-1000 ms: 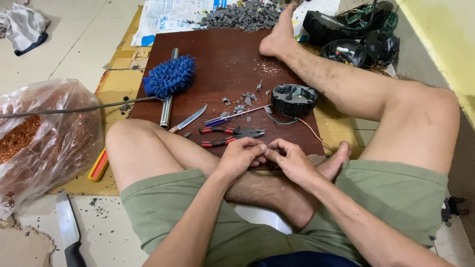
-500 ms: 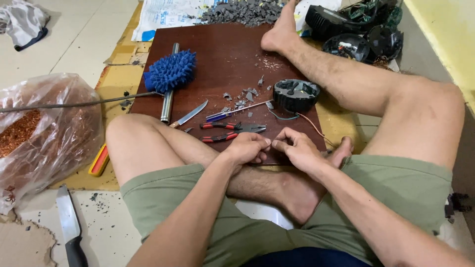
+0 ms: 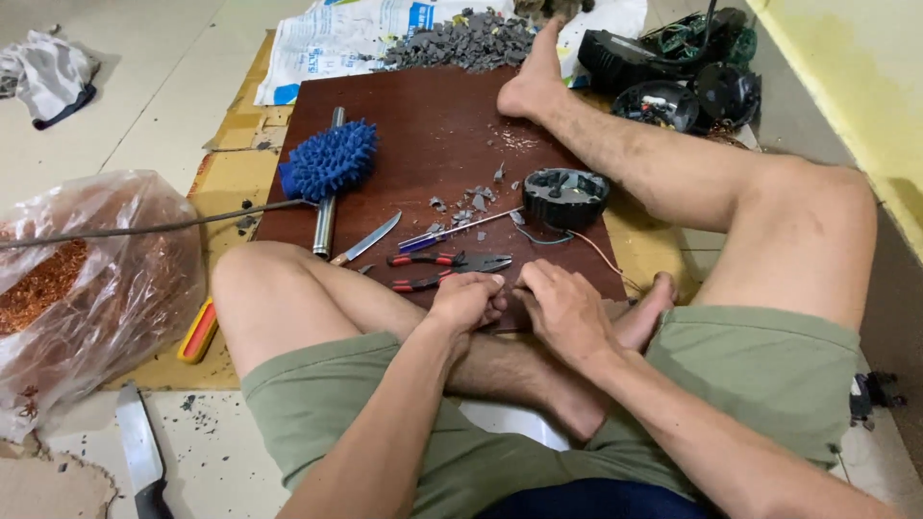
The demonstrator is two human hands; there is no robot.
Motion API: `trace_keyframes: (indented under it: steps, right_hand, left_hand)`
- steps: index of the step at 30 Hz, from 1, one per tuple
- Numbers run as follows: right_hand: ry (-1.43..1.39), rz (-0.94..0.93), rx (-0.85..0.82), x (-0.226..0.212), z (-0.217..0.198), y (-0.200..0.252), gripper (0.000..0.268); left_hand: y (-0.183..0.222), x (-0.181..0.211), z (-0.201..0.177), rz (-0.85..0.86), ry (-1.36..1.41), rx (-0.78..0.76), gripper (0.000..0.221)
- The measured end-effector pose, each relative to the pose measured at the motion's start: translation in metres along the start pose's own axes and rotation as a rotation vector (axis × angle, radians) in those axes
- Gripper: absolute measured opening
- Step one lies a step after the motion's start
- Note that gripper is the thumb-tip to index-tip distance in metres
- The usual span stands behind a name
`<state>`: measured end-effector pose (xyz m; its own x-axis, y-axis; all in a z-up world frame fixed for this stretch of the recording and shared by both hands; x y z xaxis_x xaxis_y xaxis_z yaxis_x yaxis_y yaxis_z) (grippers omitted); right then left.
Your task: Stripping insulation from small electrical wires and twisting the strands for a repair task.
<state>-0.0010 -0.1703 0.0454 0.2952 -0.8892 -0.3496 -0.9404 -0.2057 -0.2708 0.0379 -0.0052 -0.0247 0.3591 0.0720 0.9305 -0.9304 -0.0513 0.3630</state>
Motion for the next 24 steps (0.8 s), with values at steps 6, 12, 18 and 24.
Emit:
trace_keyframes:
  steps: [6,12,18,24]
  right_hand:
    - [-0.401,0.409,-0.272,0.001,0.009,0.007,0.014]
    - [-0.474,0.561,-0.342,0.005,0.002,0.01,0.022]
    - [-0.449,0.579,-0.36,-0.018,-0.013,0.008,0.027]
    - [-0.493,0.596,-0.328,-0.008,0.0,0.01,0.021]
  left_hand:
    - [0.006,0.005,-0.004,0.091,0.0,-0.028,0.033]
    - [0.031,0.023,-0.003,0.099,-0.004,-0.08,0.037]
    - [0.031,0.021,-0.005,0.123,0.047,-0.103,0.035]
    - [0.033,0.019,-0.004,0.126,0.025,-0.129,0.039]
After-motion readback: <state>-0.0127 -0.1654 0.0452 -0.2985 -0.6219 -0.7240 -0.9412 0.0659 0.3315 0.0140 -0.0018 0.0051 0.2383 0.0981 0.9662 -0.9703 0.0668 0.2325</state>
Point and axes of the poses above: each hand's wrist, its own y-axis away from the middle knuckle, its own z-axis out of the palm, x = y × z, the point moved 3 cm from there along -y, towards the middle knuckle, and after that the axes turned 10 degrees about z, right-handed, at the moved point
